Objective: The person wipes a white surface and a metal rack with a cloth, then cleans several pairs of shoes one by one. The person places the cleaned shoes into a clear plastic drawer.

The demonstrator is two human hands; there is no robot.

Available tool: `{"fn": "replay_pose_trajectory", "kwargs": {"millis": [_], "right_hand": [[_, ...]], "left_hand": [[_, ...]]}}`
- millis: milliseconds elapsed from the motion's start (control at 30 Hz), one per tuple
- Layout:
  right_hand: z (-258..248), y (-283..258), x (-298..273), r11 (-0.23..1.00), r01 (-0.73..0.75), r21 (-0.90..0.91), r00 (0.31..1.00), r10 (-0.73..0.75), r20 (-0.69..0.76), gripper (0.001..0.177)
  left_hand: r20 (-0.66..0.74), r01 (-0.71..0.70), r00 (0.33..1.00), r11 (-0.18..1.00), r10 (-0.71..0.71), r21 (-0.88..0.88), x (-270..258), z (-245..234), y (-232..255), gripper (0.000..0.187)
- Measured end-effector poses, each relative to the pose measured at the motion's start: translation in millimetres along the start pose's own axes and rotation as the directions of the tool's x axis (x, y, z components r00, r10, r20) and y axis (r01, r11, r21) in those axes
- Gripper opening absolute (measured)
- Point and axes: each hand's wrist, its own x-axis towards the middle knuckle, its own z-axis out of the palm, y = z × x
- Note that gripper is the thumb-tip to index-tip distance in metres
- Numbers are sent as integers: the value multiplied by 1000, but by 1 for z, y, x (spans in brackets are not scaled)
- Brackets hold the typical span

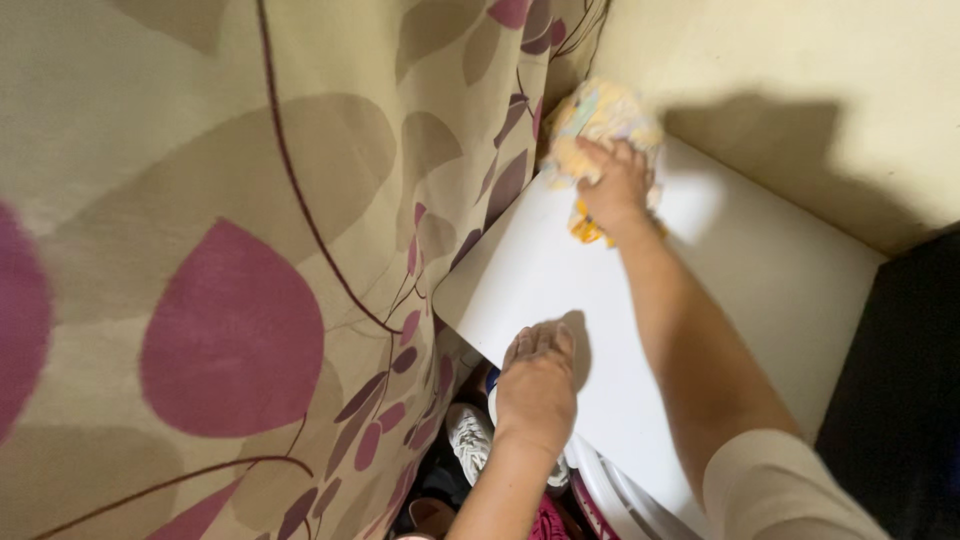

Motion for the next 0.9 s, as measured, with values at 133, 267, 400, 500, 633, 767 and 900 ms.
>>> {"fn": "replay_pose_trajectory", "kwargs": {"millis": [133, 267, 400, 500, 633, 767, 900], "right_hand": [[-5, -56, -65, 989, -92, -118, 995, 86, -54, 64], [-18, -115, -175, 999, 40, -24, 999, -39, 15, 67], [-51, -142, -245, 965, 134, 226, 960, -183, 214, 28], [-103, -118, -276, 842, -130, 524, 926, -86, 368, 41], [-168, -19, -266, 885, -237, 401, 958, 282, -56, 54], [-175, 42, -228, 867, -447, 220, 788, 499, -362, 63], [-124, 4, -238, 933, -357, -46, 905, 333, -266, 67]], "left_hand": [[-46, 63, 996, 950, -81, -306, -21, -15, -14, 61], [-321, 43, 871, 708, -373, -705, -64, -50, -25, 49], [-509, -90, 756, 705, -412, -704, -92, -80, -17, 33], [-415, -19, 815, 696, -405, -718, -105, -102, -13, 33], [10, 382, 829, 554, -559, -740, -113, -115, -26, 52], [126, 510, 817, 602, -563, -614, -107, -108, -53, 80], [-219, 252, 781, 616, -585, -746, -83, -107, -88, 81]]}}
